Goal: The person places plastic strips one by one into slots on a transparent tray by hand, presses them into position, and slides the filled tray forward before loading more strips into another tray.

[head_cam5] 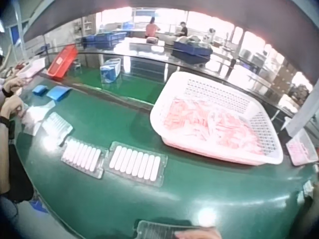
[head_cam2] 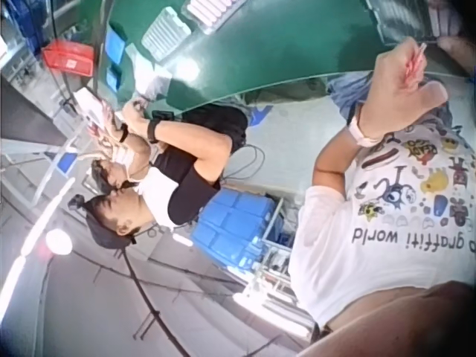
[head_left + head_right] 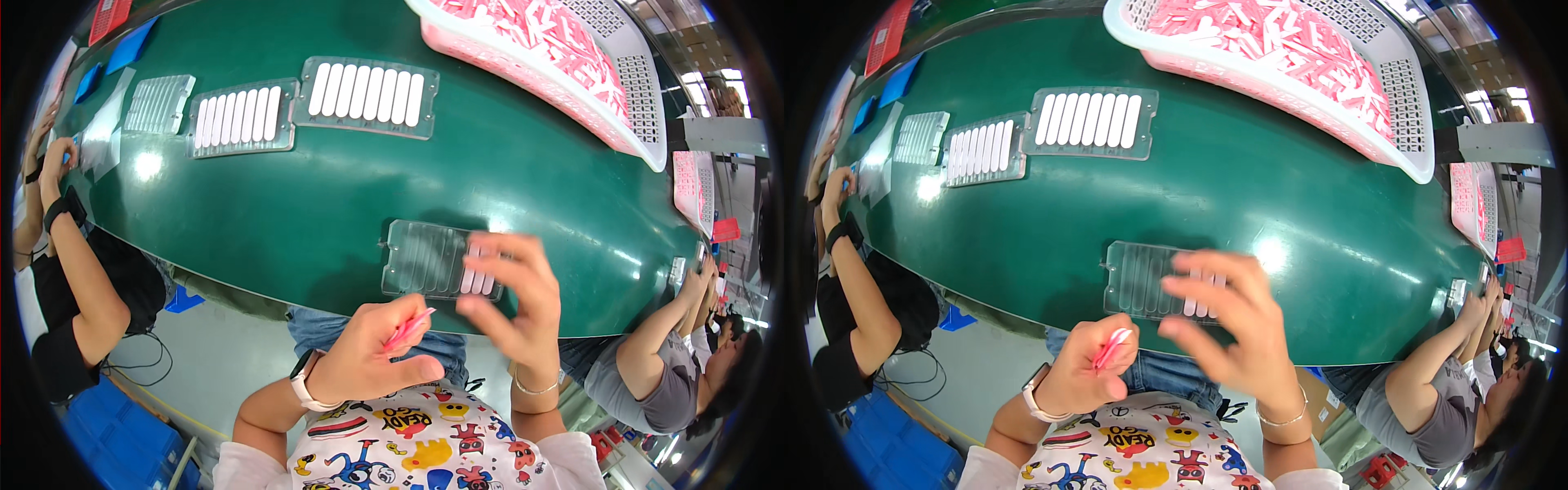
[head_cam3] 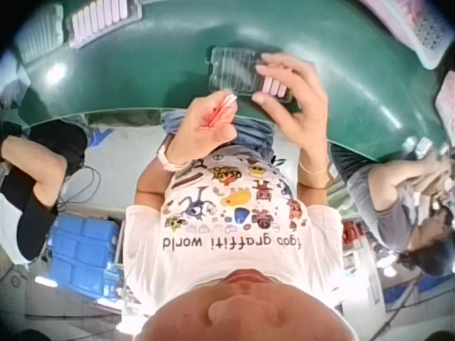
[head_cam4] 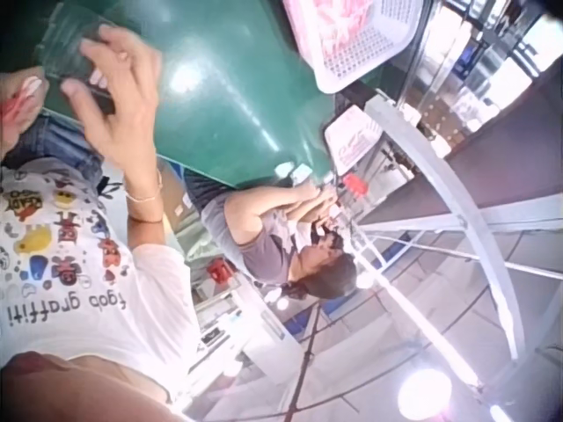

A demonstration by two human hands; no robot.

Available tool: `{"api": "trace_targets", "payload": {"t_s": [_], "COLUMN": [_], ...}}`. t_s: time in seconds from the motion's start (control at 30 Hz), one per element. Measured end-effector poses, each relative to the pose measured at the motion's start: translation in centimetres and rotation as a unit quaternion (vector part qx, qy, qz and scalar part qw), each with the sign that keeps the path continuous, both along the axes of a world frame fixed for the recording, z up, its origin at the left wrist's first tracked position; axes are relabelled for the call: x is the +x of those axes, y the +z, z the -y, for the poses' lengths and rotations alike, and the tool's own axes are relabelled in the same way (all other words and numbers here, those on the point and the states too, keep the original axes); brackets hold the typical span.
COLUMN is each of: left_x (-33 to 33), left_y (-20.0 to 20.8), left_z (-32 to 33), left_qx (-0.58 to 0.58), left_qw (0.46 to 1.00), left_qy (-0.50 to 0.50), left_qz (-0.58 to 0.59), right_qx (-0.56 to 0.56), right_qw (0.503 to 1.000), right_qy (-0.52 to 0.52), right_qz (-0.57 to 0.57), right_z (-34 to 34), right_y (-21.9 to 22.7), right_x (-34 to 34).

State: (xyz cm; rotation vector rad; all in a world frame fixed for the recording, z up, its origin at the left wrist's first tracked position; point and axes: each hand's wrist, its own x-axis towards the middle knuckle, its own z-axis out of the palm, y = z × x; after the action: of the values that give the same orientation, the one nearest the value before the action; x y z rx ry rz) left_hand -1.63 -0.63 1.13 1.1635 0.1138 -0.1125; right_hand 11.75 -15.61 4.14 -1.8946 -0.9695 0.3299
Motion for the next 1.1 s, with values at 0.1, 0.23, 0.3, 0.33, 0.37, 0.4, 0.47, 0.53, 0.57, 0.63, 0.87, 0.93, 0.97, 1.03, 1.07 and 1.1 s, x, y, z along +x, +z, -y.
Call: {"api": "trace_targets", "payload": {"t_s": [0.1, 0.23, 0.3, 0.33, 0.37, 0.4, 0.47, 0.53, 0.57, 0.63, 0.87, 0.93, 0.97, 1.03, 1.07, 1.1], "left_x": [0.2, -0.2, -0.3, -0.3, -0.4, -0.4, -0.6, -0.7, -0.7, -0.4, -0.1, -0.2, -0.4, -0.4, -0.3, -0.2], "left_y": [0.8, 0.5, 0.7, 0.6, 0.6, 0.4, 0.0, 0.4, 0.6, 0.7, 1.5, 1.4, 1.1, 1.0, 1.1, 1.1], "left_z": [0.1, 0.6, 0.1, 0.0, -0.1, -0.1, -0.2, -0.1, 0.1, 0.5, -0.4, -0.4, -0.2, -0.2, -0.4, -0.5], "left_qx": [-0.057, 0.003, 0.003, -0.012, -0.027, -0.028, -0.173, -0.191, -0.21, -0.212, -0.16, -0.148, -0.157, -0.167, -0.188, -0.208], "left_qw": [0.998, 0.998, 0.997, 0.998, 0.998, 0.998, 0.981, 0.977, 0.973, 0.973, 0.979, 0.98, 0.977, 0.975, 0.969, 0.962], "left_qy": [0.001, 0.001, -0.016, -0.006, 0.004, 0.003, 0.02, 0.03, 0.039, 0.051, 0.049, 0.043, 0.061, 0.079, 0.076, 0.072], "left_qz": [-0.032, -0.061, -0.071, -0.061, -0.052, -0.051, -0.085, -0.087, -0.089, -0.07, -0.12, -0.126, -0.126, -0.127, -0.143, -0.16], "right_qx": [0.075, 0.136, 0.149, 0.207, 0.263, 0.262, 0.237, 0.173, 0.175, 0.133, 0.137, 0.141, 0.145, 0.138, 0.13, 0.129], "right_qw": [0.979, 0.982, 0.984, 0.977, 0.965, 0.965, 0.959, 0.949, 0.949, 0.939, 0.937, 0.934, 0.932, 0.938, 0.943, 0.943], "right_qy": [0.116, 0.12, 0.083, 0.051, 0.018, 0.017, 0.035, 0.083, 0.083, 0.105, 0.118, 0.125, 0.131, 0.142, 0.153, 0.152], "right_qz": [-0.147, -0.051, -0.047, -0.022, 0.002, 0.003, 0.155, 0.249, 0.248, 0.298, 0.3, 0.303, 0.306, 0.286, 0.267, 0.267], "right_z": [-0.3, -0.4, 0.0, 0.5, 0.9, 1.4, 2.2, 3.2, 3.2, 2.9, 2.4, 2.3, 2.3, 1.7, 1.3, 0.8], "right_y": [0.1, -1.2, -0.7, -0.5, -0.4, -0.2, 0.2, 0.6, 0.6, 0.4, -0.6, -1.0, -1.2, -1.2, -1.2, -1.4], "right_x": [-1.0, -0.5, -0.7, -0.9, -1.0, -1.1, -1.4, -1.9, -2.2, -2.7, -2.3, -2.2, -2.1, -1.8, -1.6, -1.6]}}
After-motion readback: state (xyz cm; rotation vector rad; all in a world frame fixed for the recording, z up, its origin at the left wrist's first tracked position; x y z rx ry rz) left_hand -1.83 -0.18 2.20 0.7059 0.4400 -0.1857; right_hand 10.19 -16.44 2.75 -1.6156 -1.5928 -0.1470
